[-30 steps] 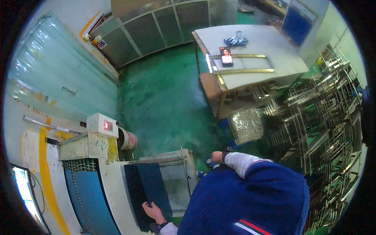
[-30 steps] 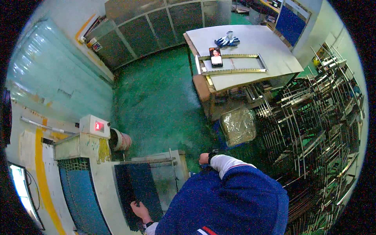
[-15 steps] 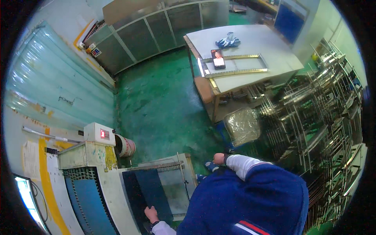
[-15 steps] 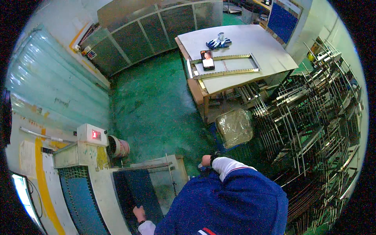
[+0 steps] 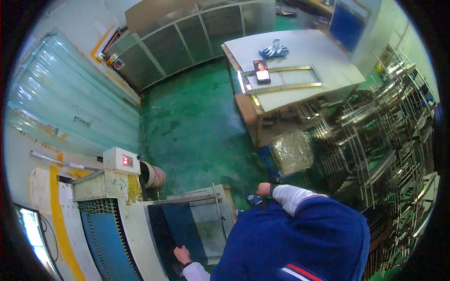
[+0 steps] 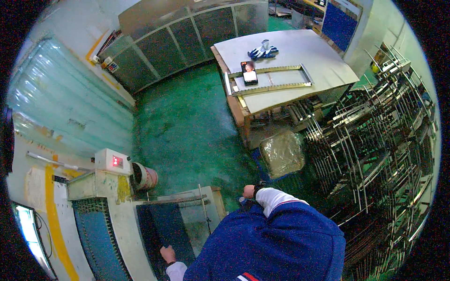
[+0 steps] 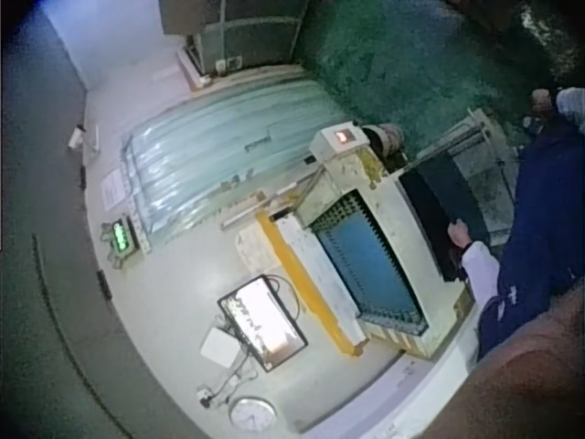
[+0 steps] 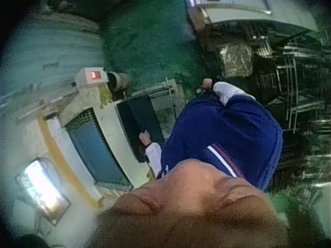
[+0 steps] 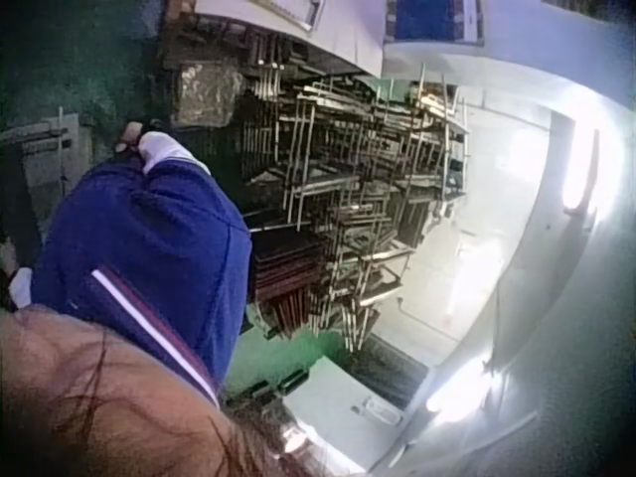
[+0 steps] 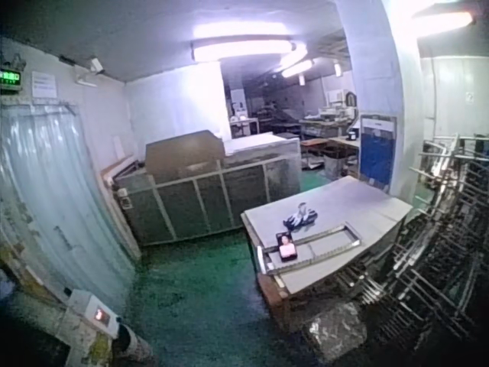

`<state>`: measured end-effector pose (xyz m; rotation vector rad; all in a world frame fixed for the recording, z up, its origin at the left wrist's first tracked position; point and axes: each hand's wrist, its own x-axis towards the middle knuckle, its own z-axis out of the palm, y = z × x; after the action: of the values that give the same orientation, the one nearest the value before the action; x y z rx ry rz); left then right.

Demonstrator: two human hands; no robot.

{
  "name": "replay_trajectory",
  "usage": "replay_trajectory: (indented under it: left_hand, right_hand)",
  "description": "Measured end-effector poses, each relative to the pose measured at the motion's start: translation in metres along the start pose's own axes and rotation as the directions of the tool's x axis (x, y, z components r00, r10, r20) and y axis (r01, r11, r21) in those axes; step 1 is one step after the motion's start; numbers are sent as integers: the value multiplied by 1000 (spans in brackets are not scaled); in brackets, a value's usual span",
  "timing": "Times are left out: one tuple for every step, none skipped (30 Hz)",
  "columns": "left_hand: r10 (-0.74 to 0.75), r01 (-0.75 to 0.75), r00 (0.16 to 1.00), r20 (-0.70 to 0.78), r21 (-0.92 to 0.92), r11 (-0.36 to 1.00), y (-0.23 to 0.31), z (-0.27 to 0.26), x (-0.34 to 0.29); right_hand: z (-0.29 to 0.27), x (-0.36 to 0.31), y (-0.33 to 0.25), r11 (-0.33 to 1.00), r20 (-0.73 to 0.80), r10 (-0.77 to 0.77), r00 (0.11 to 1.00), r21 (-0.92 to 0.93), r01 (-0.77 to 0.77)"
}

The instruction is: Feeding flat metal or plastic panels into a rolling or bending machine.

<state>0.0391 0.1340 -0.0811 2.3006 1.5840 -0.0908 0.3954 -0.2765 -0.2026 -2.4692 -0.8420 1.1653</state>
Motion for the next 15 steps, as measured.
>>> replay_trajectory:
  left_hand:
    - [23,-23,1000,-3,-16,1000,4,-1,-3]
    - [-20,20,1000,-14,4,1000,7,-2,-4]
    - [-63,64,998,-23,24,998,11,-3,-6]
    - [-106,107,994,-33,44,993,15,-4,-8]
    - [-86,88,996,-34,57,994,20,-6,-12]
    - [-64,66,997,-34,70,995,30,-13,-17]
    - [-41,44,999,-35,83,996,34,-17,-19]
    - [-32,34,999,-35,61,998,34,-16,-18]
    - [-22,24,999,-38,38,999,32,-16,-17]
    - [-16,17,999,-38,14,1000,29,-14,-15]
    - [-8,8,999,-47,1,1000,26,-12,-13]
    - [-7,6,998,-55,-13,1000,20,-10,-12]
    - [-2,1,998,-63,-26,1000,18,-8,-11]
    - [-5,3,998,-65,-22,1000,15,-7,-11]
    - [-4,3,998,-68,-16,1000,17,-7,-11]
  right_hand:
    - [-1,0,0,1000,14,-19,1000,-22,20]
    - [-1,1,-1,1000,25,-25,999,-14,25]
    - [-3,0,-4,1000,38,-29,999,-6,29]
    - [-5,-2,-6,999,51,-33,998,2,33]
    - [-6,-4,-8,998,49,-65,997,-11,65]
    - [-8,-7,-10,995,44,-95,995,-23,96]
    - [-8,-8,-11,991,39,-125,991,-36,126]
    - [-8,-7,-11,992,34,-117,993,-37,118]
    - [-7,-7,-10,993,27,-111,994,-38,112]
    - [-3,-4,-7,994,24,-103,994,-41,104]
    - [1,1,-5,997,25,-67,997,-39,67]
    - [13,13,1,999,31,-32,999,-40,33]
    - [16,17,1,999,35,5,999,-40,-3]
    - [19,19,2,999,37,36,999,-12,-35]
    - [18,18,1,997,38,68,997,19,-69]
